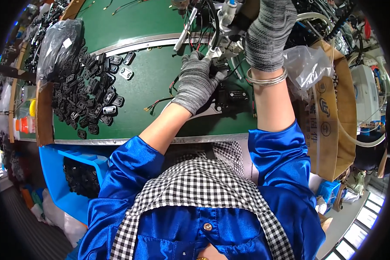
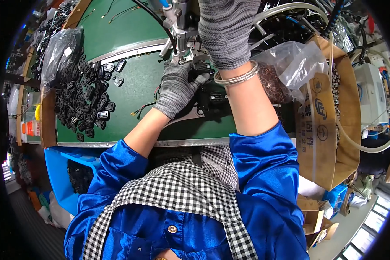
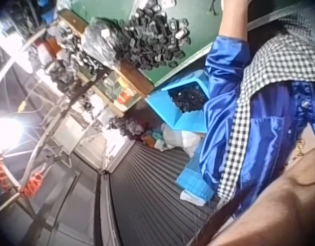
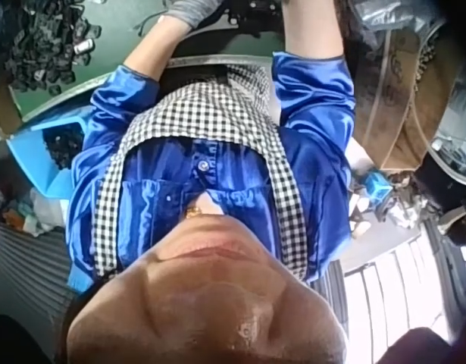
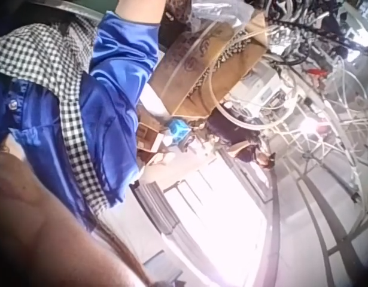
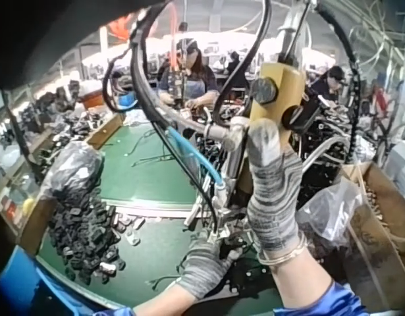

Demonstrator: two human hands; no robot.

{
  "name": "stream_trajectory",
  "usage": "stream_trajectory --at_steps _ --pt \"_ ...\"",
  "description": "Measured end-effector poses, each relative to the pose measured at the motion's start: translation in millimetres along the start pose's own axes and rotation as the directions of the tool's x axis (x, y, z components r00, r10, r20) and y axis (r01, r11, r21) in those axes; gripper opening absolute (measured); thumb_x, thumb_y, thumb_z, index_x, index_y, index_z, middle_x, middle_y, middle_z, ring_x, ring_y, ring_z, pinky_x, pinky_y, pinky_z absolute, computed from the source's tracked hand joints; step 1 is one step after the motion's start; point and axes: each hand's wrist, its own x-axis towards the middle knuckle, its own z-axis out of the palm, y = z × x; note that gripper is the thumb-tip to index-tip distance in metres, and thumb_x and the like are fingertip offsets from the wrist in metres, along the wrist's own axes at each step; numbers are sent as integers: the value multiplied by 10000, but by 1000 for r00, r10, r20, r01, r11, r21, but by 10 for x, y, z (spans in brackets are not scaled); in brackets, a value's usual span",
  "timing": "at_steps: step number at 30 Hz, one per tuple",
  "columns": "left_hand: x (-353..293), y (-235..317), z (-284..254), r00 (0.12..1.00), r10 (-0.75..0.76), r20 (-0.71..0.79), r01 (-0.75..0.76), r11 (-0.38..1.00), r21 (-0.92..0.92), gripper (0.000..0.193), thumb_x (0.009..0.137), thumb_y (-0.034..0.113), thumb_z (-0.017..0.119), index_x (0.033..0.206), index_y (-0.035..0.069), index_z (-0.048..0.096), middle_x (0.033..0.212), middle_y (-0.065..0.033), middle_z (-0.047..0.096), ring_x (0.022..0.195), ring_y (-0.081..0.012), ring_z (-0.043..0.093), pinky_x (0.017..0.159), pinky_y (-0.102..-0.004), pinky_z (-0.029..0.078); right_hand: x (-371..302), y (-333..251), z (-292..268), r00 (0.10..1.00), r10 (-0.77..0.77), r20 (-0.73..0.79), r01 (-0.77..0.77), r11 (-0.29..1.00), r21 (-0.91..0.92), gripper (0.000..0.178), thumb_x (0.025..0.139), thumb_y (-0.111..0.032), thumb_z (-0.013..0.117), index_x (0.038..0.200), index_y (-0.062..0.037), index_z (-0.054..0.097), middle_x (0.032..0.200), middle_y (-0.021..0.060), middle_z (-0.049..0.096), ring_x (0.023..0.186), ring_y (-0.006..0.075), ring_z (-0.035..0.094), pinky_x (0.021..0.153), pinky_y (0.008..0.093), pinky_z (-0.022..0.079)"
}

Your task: The person is seen assembling small metal components at a factory workbench using screws and an air screwdriver.

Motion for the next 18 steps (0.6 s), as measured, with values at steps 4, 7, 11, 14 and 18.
stream_trajectory --at_steps 4,7,11,14,18 --pt "4 -27 31 999 -11 45 10 1000 21 563 798 423 706 1242 102 578 1226 -245 515 1156 -406 490 1056 -483 362 -31 -5 43 1000 8 9 -8 1000 -10 273 992 -138 473 1233 -36 553 1067 78 616 939 168 593 856 271 485" --pt "-19 3 33 998 -23 52 22 1000 18 564 797 423 705 1252 118 573 1218 -245 525 1152 -392 496 1062 -488 352 -49 -8 46 1000 19 11 -19 1000 -22 274 994 -139 471 1234 -36 553 1068 78 616 940 169 594 857 271 485" --pt "-33 9 12 999 -30 35 31 999 -24 567 794 421 702 1264 136 566 1176 -241 558 1149 -372 501 1068 -510 335 -36 -19 75 999 29 14 -29 999 -34 275 996 -139 467 1236 -35 553 1070 79 617 942 170 594 859 270 484" --pt "-34 2 -6 1000 27 -3 -28 997 -70 566 793 417 702 1267 140 564 1136 -237 583 1147 -365 502 1065 -527 330 -28 -40 94 999 32 12 -32 999 -41 276 997 -139 464 1237 -34 553 1071 80 617 943 171 595 860 270 483" --pt "4 44 -68 997 63 -37 -67 993 -97 554 801 420 693 1269 155 564 1093 -229 605 1145 -369 501 1061 -558 315 -55 -137 80 1000 15 -6 -15 999 -45 278 999 -140 461 1238 -33 553 1073 80 618 945 172 596 862 270 483"
